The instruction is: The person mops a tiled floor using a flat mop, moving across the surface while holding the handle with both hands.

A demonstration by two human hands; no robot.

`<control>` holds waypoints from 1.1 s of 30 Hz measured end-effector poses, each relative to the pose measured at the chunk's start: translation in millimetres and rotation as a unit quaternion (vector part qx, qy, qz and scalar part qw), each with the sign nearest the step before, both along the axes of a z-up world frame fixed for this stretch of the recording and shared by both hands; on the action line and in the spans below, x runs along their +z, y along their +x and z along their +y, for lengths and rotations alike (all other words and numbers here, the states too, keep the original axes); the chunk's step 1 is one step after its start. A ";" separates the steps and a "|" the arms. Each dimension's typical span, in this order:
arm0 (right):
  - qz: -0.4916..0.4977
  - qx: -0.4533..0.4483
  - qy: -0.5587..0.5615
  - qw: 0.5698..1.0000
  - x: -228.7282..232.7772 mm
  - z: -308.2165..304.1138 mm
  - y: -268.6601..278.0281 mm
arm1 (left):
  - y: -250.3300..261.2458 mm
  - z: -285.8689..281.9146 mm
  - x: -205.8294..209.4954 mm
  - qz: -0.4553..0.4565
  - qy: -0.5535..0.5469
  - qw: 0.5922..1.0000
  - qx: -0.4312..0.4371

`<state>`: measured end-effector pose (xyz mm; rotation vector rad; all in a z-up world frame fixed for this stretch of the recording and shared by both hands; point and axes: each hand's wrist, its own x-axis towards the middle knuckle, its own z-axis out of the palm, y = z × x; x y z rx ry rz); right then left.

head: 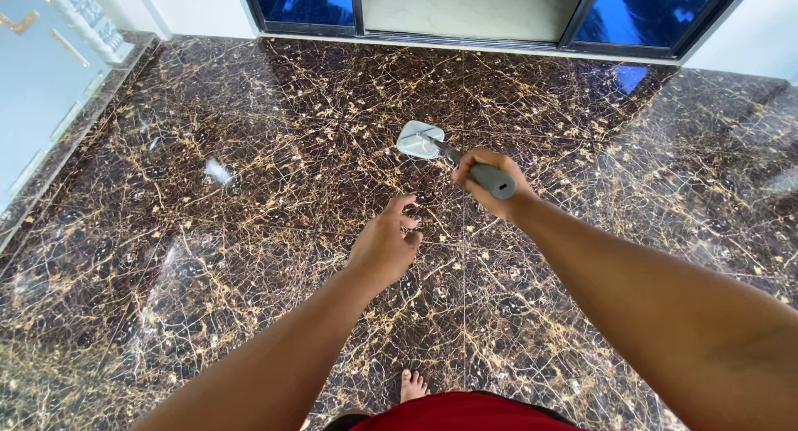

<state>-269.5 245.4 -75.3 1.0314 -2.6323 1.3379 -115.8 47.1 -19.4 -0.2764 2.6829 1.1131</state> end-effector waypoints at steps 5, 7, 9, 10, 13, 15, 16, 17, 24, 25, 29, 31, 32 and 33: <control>-0.106 -0.106 0.048 0.987 11.9 1.4 34.3 | 9.2 5.7 -8.1 0.028 0.022 0.999 -0.012; -0.073 -0.071 0.001 0.995 3.0 3.7 50.7 | 14.7 9.4 -11.8 0.028 0.035 0.999 -0.016; -0.067 -0.040 -0.043 0.996 -3.3 5.8 71.1 | 18.9 13.5 -18.0 0.027 0.035 0.999 -0.021; -0.025 -0.028 -0.064 0.997 -1.9 9.1 81.4 | 20.9 15.7 -22.2 0.025 0.035 0.999 -0.024; 0.020 -0.046 -0.103 0.993 13.2 20.1 117.4 | 26.5 19.5 -37.0 0.071 0.046 0.996 -0.039; -0.056 -0.128 -0.103 0.985 30.6 22.6 131.5 | 33.0 20.3 -43.2 0.083 0.064 0.993 -0.047; -0.006 -0.134 -0.094 0.987 39.4 25.8 139.3 | 36.9 21.0 -43.9 0.090 0.072 0.992 -0.051; 0.043 -0.138 -0.083 0.986 47.4 30.0 146.1 | 40.2 22.5 -43.3 0.095 0.082 0.991 -0.055; 0.164 -0.108 -0.101 0.975 79.7 31.1 200.9 | 73.3 58.2 -17.0 0.175 0.129 0.972 -0.087; 0.159 -0.099 -0.104 0.977 86.3 30.6 208.0 | 78.1 65.3 -10.9 0.185 0.146 0.967 -0.094; 0.086 -0.139 -0.071 0.984 120.6 27.2 229.3 | 95.9 87.3 23.0 0.214 0.094 0.962 -0.138; 0.051 -0.146 -0.079 0.985 134.2 27.7 237.2 | 97.6 95.3 39.2 0.118 0.098 0.982 -0.113; 0.050 -0.128 -0.108 0.985 138.8 28.8 239.9 | 96.8 94.7 44.8 0.122 0.084 0.982 -0.118; 0.048 -0.107 -0.137 0.984 140.6 29.5 241.3 | 96.0 92.9 47.2 0.126 0.071 0.982 -0.122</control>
